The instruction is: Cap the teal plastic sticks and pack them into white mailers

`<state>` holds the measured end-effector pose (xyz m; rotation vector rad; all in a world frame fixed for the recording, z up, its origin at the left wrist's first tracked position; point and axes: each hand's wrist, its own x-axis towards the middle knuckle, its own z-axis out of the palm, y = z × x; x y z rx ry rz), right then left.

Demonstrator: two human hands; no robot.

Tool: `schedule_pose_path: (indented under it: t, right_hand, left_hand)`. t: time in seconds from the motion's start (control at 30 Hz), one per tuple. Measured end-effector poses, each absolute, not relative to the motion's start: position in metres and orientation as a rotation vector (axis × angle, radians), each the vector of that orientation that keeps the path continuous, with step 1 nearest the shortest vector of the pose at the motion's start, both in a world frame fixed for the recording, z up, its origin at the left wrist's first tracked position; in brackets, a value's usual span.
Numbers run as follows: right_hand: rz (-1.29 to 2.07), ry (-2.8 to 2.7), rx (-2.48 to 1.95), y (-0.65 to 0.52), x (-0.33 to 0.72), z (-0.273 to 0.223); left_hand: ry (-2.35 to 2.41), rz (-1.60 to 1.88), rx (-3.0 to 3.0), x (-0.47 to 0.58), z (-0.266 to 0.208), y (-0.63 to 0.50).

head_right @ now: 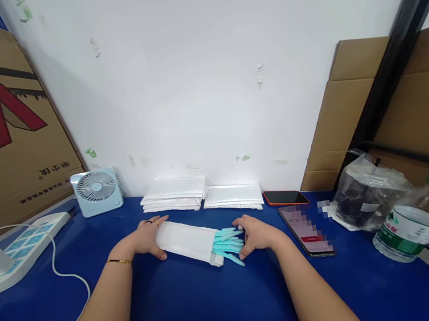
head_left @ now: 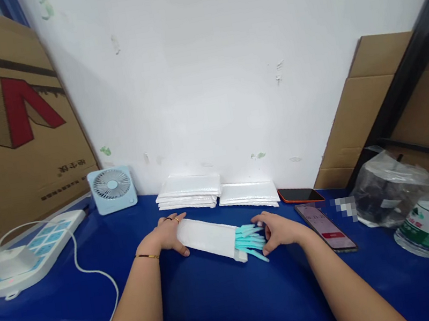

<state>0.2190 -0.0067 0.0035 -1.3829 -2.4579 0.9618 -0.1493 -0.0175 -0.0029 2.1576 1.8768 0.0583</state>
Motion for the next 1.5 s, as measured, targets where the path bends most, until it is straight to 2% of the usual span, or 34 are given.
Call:
schedule_pose_path:
  t: [0.23, 0.47, 0.6, 0.73, 0.83, 0.93, 1.17, 1.4, 1.5]
  right_hand:
    - [0.982, -2.346, -1.178, -0.012, 0.210, 0.011]
    - [0.984, -2.353, -1.344, -0.014, 0.217, 0.004]
    - [1.091, -2.277, -1.218, -0.015, 0.201, 0.000]
    - [0.981, -2.226, -1.331, -0.010, 0.217, 0.001]
    - [1.151, -2.185, -1.449, -0.006, 0.222, -0.005]
    - [1.212, -2.131, -1.322, -0.007, 0.212, -0.009]
    - [0.748, -2.355, -1.322, -0.010, 0.211, -0.002]
    - [0.711, -2.328, -1.287, -0.014, 0.207, 0.008]
    - [0.798, -2.316, -1.219, -0.018, 0.196, 0.010]
  left_hand:
    - [1.786, 0.108, 2.192, -0.134, 0.000, -0.026]
    - [1.754, 0.128, 2.204, -0.134, -0.004, -0.024]
    - [1.722, 0.144, 2.199, -0.132, -0.006, -0.023]
    - [1.727, 0.138, 2.196, -0.131, -0.007, -0.023]
    - [1.717, 0.138, 2.206, -0.131, -0.007, -0.022]
    - [1.700, 0.154, 2.218, -0.131, -0.007, -0.022]
    - [1.709, 0.131, 2.214, -0.130, -0.004, -0.024]
    - [1.710, 0.133, 2.213, -0.129, -0.003, -0.024]
    - [1.699, 0.151, 2.209, -0.130, -0.003, -0.023]
